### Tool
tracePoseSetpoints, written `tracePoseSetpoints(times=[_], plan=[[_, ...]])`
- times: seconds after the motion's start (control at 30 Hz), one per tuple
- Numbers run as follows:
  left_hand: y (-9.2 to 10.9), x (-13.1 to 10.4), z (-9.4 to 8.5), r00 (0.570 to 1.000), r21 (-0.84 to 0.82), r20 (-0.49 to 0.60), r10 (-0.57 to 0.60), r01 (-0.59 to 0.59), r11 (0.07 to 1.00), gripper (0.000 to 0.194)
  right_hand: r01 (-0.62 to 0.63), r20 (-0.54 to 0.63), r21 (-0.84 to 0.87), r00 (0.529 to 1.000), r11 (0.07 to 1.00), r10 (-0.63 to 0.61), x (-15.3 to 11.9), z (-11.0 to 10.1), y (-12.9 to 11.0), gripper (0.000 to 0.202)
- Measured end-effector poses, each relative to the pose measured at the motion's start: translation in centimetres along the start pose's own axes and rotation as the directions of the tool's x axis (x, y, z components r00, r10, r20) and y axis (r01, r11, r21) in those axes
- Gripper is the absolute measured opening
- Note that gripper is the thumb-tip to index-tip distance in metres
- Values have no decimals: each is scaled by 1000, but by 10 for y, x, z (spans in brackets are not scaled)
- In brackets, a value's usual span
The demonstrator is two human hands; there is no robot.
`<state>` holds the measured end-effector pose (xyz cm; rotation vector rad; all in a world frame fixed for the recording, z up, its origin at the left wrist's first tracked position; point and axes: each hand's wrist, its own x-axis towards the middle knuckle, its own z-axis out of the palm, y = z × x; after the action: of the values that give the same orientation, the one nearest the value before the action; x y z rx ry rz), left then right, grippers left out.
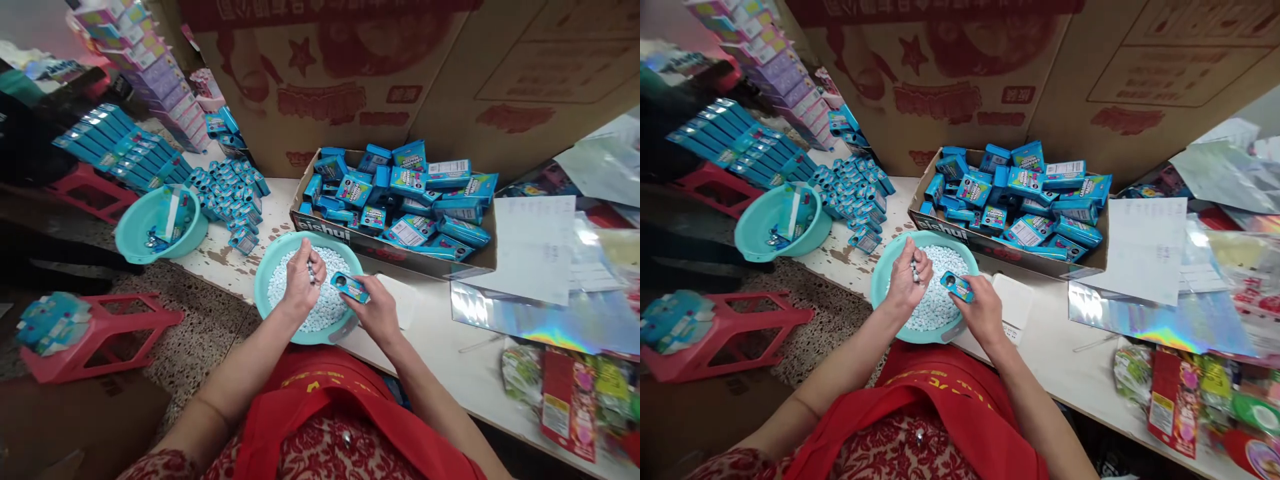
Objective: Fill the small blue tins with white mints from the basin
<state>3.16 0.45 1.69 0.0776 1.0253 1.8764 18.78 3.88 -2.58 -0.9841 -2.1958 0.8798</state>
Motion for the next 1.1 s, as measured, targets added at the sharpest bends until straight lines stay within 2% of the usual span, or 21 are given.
tracePoseSetpoints(times=[0.1, 0.17, 0.37, 0.57, 0.63, 0.7, 0.8, 0.87, 0.9, 0.97, 1.03, 1.1], plan=[[-8, 0, 5, 985, 80, -7, 175, -174, 982, 46, -15, 80, -40, 997, 999, 18, 1, 21, -7, 26], [-14, 4, 1, 975, 112, -34, 219, -214, 970, 46, -24, 104, -65, 994, 998, 31, 2, 27, -11, 26], [-18, 12, -10, 978, 158, -125, 165, -145, 977, 46, -55, 143, -103, 987, 993, 70, 5, 30, -14, 29], [-15, 17, -10, 984, 182, -119, 129, -106, 977, 51, -73, 132, -51, 988, 996, 79, 5, 31, -7, 26], [-12, 20, -16, 986, 276, -109, 123, -89, 957, 50, -71, 129, -45, 989, 996, 76, 5, 29, -6, 27], [-9, 23, -26, 990, 470, -70, 124, -77, 879, 45, -74, 122, -44, 989, 996, 79, 5, 26, -5, 28], [-7, 22, -42, 988, 775, 66, 137, -137, 617, 26, -100, 109, -48, 989, 994, 105, 6, 23, -3, 29], [-8, 18, -49, 978, 874, 164, 129, -205, 440, 13, -106, 108, -53, 988, 993, 111, 7, 24, -2, 29], [-9, 16, -51, 971, 893, 208, 115, -236, 384, 11, -103, 112, -56, 988, 993, 109, 8, 25, -1, 28], [-11, 14, -52, 960, 897, 256, 114, -280, 342, 8, -98, 123, -45, 987, 994, 103, 9, 26, -1, 27], [-11, 14, -56, 960, 899, 229, 163, -273, 342, 15, -94, 114, -1, 989, 996, 93, 7, 22, -2, 27], [-8, 17, -66, 964, 924, 191, 183, -240, 298, 14, -82, 68, 69, 995, 994, 78, 2, 10, -1, 28]])
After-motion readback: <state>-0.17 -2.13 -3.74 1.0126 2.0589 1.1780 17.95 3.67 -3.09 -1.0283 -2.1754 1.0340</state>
